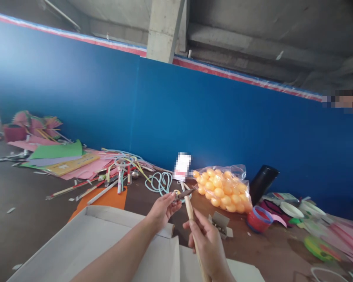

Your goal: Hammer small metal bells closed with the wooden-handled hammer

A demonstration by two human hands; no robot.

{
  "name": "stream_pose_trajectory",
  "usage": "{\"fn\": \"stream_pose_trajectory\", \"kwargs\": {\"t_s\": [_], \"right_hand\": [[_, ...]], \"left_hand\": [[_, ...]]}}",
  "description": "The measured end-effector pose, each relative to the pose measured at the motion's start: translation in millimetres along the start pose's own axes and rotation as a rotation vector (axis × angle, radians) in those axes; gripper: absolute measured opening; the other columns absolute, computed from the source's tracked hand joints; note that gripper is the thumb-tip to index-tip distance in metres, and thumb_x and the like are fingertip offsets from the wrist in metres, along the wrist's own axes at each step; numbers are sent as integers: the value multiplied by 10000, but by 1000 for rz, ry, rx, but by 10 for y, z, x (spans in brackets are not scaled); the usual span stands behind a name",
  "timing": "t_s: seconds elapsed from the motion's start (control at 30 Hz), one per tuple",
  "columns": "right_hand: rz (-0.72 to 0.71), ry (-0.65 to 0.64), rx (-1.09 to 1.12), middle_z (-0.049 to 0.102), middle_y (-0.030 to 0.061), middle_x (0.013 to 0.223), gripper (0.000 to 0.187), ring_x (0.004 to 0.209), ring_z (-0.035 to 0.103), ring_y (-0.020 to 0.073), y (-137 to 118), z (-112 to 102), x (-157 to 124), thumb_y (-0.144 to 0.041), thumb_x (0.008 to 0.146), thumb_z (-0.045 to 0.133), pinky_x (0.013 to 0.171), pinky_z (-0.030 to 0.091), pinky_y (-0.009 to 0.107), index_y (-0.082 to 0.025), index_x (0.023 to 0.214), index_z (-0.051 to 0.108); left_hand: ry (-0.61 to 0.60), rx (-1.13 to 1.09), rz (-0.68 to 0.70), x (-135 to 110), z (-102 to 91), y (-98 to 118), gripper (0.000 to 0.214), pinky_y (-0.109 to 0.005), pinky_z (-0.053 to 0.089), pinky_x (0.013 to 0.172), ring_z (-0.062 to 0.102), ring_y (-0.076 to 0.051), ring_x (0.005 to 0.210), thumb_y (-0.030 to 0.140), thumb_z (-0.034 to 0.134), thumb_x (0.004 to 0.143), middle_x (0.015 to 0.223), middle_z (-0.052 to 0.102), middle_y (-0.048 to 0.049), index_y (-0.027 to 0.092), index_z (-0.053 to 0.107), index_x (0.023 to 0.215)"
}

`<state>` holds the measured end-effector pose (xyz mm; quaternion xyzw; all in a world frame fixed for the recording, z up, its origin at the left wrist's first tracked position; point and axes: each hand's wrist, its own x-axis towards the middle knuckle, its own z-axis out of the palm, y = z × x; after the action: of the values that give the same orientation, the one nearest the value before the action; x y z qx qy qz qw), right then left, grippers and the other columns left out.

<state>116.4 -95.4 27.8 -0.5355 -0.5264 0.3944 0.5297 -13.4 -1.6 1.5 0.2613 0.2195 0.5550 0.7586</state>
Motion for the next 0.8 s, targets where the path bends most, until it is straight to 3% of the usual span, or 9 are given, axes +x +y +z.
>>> {"fn": "stream_pose_trajectory", "kwargs": {"t_s": [0.17,0.33,0.47,0.57,0.7,0.8], "right_hand": [[-4,63,84,621,42,796,517,414,452,67,-24,-11,10,-423,786,525,348,374,187,-202,1245,434],[25,-5,23,630,38,760,510,406,468,72,-9,-11,8,-431,765,545,320,353,172,-199,1214,476],[41,132,71,641,27,812,475,419,470,68,2,-113,65,-440,751,546,325,364,168,-236,1176,490],[136,202,84,646,30,823,408,417,479,75,69,-227,156,-427,727,551,317,371,176,-218,1076,531],[315,87,59,657,48,782,237,403,486,76,202,-281,263,-364,698,531,310,359,178,-162,814,574],[367,8,35,660,46,787,213,411,497,77,249,-246,298,-334,705,501,321,361,177,-163,813,569]], "left_hand": [[-6,18,-9,4,1,-4,193,-210,531,680,612,-108,680,259,640,725,766,637,-71,99,617,831],[28,-1,-3,22,-13,-6,171,-211,529,683,610,-101,652,234,652,715,691,616,-40,103,611,817],[23,5,-3,13,-6,5,173,-209,529,684,616,-109,688,244,646,721,749,633,-57,103,607,812],[35,19,-19,-4,4,14,183,-213,532,678,619,-114,700,254,638,727,790,643,-74,101,607,822],[52,20,-14,-16,5,23,180,-228,537,675,618,-120,707,253,628,737,818,645,-82,105,605,836],[42,13,-12,-17,-1,27,178,-231,538,672,620,-121,706,253,626,739,821,645,-80,109,603,842]]}}
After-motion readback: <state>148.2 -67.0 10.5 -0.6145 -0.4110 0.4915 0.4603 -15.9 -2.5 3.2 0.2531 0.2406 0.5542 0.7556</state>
